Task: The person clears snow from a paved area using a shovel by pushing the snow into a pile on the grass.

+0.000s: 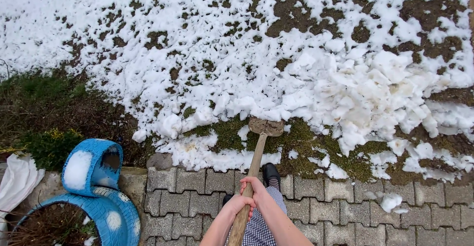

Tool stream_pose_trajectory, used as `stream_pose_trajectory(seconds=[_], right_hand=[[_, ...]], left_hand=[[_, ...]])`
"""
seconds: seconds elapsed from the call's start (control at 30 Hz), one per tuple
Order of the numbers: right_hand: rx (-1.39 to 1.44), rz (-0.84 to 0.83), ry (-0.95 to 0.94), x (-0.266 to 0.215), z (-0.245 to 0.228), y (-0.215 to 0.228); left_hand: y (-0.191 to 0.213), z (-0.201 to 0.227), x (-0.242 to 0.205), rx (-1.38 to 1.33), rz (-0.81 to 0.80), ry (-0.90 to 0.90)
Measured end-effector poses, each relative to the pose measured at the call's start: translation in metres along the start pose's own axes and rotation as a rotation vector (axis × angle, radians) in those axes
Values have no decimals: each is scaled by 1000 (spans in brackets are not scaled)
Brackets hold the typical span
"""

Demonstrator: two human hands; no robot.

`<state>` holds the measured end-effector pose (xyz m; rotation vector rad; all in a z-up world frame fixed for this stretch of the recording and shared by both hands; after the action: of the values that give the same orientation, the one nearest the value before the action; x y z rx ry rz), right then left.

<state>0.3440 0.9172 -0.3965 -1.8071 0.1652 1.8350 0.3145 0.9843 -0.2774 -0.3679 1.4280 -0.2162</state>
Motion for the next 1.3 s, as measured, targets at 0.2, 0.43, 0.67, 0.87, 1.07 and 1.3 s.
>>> stream_pose_trajectory(seconds=[0.2,0.43,0.67,0.87,1.07,1.3], right_hand=[[14,-31,-6,30,-28,-4],[0,7,-37,42,-56,-17],[81,-28,-18,40,-55,-17],[195,-197,37,13,-74,-40],[324,-370,113,-63,-120,-56],[621,-859,234,-120,-184,-40]], left_hand=[[14,18,43,-147,78,-35],[20,47,61,-117,60,-14],[8,53,37,54,36,-27],[-18,92,-17,80,102,-123],[-49,115,-17,98,70,-275],[-121,143,-27,-4,-93,-321]])
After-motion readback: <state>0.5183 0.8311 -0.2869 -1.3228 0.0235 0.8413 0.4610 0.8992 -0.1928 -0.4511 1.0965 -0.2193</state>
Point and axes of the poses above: each hand's wrist, its own x-axis towards the middle knuckle, its own y-axis out of the back of the hand, z = x × y, the point moved 6 cm from there along x, towards the middle knuckle, and after that the axes turned 5 degrees about -z, right-handed, at the moved point
